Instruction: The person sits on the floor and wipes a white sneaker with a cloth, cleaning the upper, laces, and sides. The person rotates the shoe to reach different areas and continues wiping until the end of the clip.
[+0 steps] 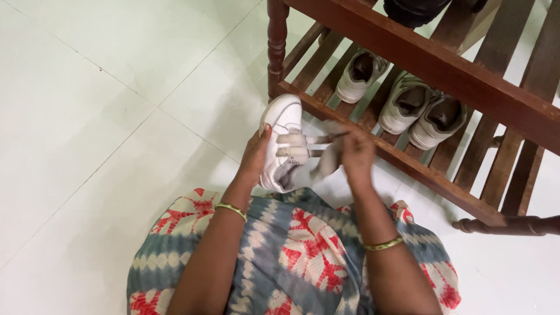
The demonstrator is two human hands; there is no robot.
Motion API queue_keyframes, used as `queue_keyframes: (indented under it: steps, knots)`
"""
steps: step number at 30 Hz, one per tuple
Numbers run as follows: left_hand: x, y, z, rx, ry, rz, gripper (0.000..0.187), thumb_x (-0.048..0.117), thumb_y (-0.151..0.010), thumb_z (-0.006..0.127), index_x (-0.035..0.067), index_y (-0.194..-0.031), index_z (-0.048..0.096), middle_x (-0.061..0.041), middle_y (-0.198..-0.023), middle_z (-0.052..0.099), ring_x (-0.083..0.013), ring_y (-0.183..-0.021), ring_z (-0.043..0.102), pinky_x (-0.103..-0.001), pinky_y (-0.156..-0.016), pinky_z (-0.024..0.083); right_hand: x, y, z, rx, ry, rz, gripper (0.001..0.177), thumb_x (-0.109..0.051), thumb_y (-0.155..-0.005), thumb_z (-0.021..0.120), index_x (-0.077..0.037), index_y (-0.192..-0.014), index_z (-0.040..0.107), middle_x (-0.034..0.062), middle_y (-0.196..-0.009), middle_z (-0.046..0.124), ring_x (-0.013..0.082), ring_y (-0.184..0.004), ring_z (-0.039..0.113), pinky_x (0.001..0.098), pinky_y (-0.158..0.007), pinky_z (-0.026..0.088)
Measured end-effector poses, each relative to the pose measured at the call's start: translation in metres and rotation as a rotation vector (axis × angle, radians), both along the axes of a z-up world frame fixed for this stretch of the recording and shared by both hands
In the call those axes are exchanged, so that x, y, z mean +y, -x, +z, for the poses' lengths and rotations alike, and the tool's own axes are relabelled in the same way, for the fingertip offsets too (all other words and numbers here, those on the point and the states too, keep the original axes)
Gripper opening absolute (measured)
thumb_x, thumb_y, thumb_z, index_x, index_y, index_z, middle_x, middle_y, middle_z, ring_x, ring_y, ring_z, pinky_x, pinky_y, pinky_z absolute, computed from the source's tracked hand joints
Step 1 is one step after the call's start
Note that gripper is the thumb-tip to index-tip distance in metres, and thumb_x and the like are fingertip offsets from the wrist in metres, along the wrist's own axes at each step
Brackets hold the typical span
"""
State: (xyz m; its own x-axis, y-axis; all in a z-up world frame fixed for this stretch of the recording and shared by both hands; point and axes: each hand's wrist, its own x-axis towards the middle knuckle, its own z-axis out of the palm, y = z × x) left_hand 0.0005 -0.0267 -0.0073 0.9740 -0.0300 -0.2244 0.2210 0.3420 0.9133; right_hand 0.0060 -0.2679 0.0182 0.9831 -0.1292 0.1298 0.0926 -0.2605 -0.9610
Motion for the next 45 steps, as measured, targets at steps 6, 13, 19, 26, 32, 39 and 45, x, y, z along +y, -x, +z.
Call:
queue_keyframes:
  steps: [6, 13, 19, 26, 32, 39, 45]
  knots:
    - [-0.027, 0.011, -0.012, -0.026, 0.255, -0.367, 0.073, 0.058, -0.100, 0.048, -0.004, -0.138, 0.052, -0.020, -0.118, 0.068, -0.0267, -0.100, 0.069, -0.038, -0.087, 0.061, 0.017, -0.006, 0.015, -0.087, -0.912, 0.091, 0.040, -0.021, -0.107, 0.043, -0.006, -0.144, 0.042, 0.0183, -0.142, 0.056, 0.0281, -0.117, 0.063, 0.0414, -0.093, 0.062]
    - [-0.019, 0.000, -0.061, -0.054, 0.106, -0.133, 0.068, 0.055, -0.107, 0.041, -0.004, -0.136, 0.057, -0.015, -0.120, 0.066, -0.0212, -0.105, 0.065, -0.033, -0.088, 0.054, 0.088, 0.042, 0.030, -0.398, 0.446, 0.375, 0.066, 0.006, -0.084, 0.055, 0.000, -0.148, 0.043, 0.0279, -0.158, 0.035, 0.0470, -0.150, 0.030, 0.0531, -0.125, 0.026]
    - [-0.035, 0.006, -0.083, -0.054, -0.085, -0.113, 0.063, 0.051, -0.105, 0.043, -0.003, -0.133, 0.060, -0.014, -0.119, 0.069, -0.0191, -0.106, 0.065, -0.030, -0.094, 0.051, 0.074, 0.012, 0.012, -0.371, 0.352, 0.236, 0.033, 0.001, -0.099, 0.053, -0.001, -0.131, 0.059, 0.0276, -0.148, 0.048, 0.0455, -0.146, 0.040, 0.0496, -0.125, 0.031]
    - [-0.047, 0.009, -0.096, -0.061, -0.451, -0.129, 0.052, 0.036, -0.106, 0.035, -0.006, -0.125, 0.060, -0.017, -0.110, 0.071, -0.0260, -0.100, 0.069, -0.035, -0.090, 0.055, 0.051, 0.005, -0.002, -0.280, 0.318, 0.002, 0.027, -0.009, -0.109, 0.051, -0.001, -0.133, 0.057, 0.0270, -0.146, 0.050, 0.0471, -0.150, 0.038, 0.0541, -0.128, 0.027]
    - [-0.015, 0.003, -0.107, -0.127, -0.074, -0.039, 0.048, 0.028, -0.102, 0.037, -0.001, -0.137, 0.054, -0.014, -0.128, 0.066, -0.0222, -0.116, 0.064, -0.033, -0.100, 0.052, 0.096, 0.038, -0.001, -0.376, 0.431, 0.313, 0.060, -0.012, -0.089, 0.064, 0.007, -0.142, 0.044, 0.0339, -0.138, 0.046, 0.0524, -0.136, 0.038, 0.0541, -0.115, 0.032]
    - [-0.043, 0.010, -0.083, -0.113, -0.403, -0.032, 0.067, 0.053, -0.108, 0.036, -0.006, -0.128, 0.060, -0.014, -0.118, 0.069, -0.0196, -0.108, 0.061, -0.032, -0.098, 0.046, 0.043, 0.003, 0.025, -0.139, 0.272, 0.015, 0.036, -0.004, -0.102, 0.057, -0.009, -0.137, 0.060, 0.0252, -0.125, 0.057, 0.0381, -0.118, 0.059, 0.0434, -0.104, 0.048]
    - [-0.033, 0.009, -0.077, -0.055, -0.349, 0.000, 0.074, 0.058, -0.107, 0.034, -0.007, -0.118, 0.067, -0.016, -0.100, 0.072, -0.0203, -0.089, 0.064, -0.037, -0.085, 0.053, 0.068, 0.032, 0.035, -0.554, 0.418, 0.122, 0.048, 0.007, -0.080, 0.059, -0.006, -0.125, 0.064, 0.0217, -0.130, 0.062, 0.0416, -0.133, 0.053, 0.0473, -0.118, 0.040]
